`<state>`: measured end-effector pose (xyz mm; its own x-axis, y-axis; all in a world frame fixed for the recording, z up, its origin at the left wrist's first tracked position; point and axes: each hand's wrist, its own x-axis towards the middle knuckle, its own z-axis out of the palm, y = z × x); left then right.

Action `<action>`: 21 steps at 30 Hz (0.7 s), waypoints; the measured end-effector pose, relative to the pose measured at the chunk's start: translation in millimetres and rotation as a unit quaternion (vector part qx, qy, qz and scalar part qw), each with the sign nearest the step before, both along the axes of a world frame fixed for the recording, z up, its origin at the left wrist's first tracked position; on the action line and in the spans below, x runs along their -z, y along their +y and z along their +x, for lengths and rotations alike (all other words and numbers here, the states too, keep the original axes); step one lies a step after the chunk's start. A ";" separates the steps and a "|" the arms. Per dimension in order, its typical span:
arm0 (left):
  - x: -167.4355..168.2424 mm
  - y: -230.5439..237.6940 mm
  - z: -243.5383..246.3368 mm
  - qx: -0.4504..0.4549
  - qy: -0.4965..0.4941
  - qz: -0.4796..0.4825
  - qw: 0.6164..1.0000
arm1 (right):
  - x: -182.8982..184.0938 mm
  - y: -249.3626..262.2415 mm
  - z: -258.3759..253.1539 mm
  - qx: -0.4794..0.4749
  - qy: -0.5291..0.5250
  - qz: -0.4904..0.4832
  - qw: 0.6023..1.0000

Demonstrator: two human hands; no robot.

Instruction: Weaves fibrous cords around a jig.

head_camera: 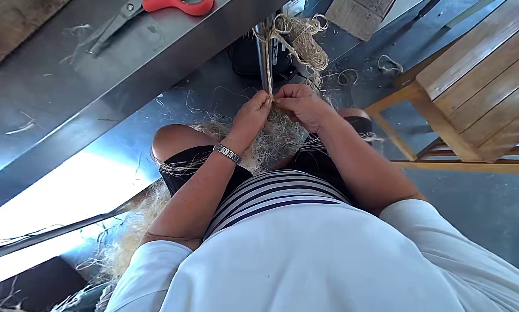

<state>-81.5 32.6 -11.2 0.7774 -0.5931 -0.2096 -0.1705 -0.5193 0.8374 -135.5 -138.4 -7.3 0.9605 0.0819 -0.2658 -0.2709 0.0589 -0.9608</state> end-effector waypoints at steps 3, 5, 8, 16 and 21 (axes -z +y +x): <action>4.1 0.0 -0.8 0.006 0.044 -0.080 0.996 | 1.1 -9.2 0.9 -0.007 0.016 0.071 0.997; 4.3 0.2 -2.0 0.002 0.070 -0.102 0.992 | 4.6 -11.7 -0.7 -0.012 0.020 0.103 0.994; -1.0 -0.2 -4.4 -0.008 0.108 -0.126 0.986 | 9.4 -12.7 -2.1 -0.015 0.016 0.127 0.992; 6.2 1.1 1.3 0.006 0.072 -0.093 0.993 | 21.8 -8.7 5.4 -0.002 -0.037 0.087 0.996; -14.4 7.9 5.1 0.056 -0.050 0.117 0.990 | 21.3 -5.4 8.0 0.025 -0.100 -0.019 0.994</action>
<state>-76.4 40.5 3.2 0.7338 -0.6206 -0.2766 -0.3136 -0.6705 0.6724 -127.5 -143.8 -28.6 0.9971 0.0264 -0.0710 -0.0718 0.0295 -0.9970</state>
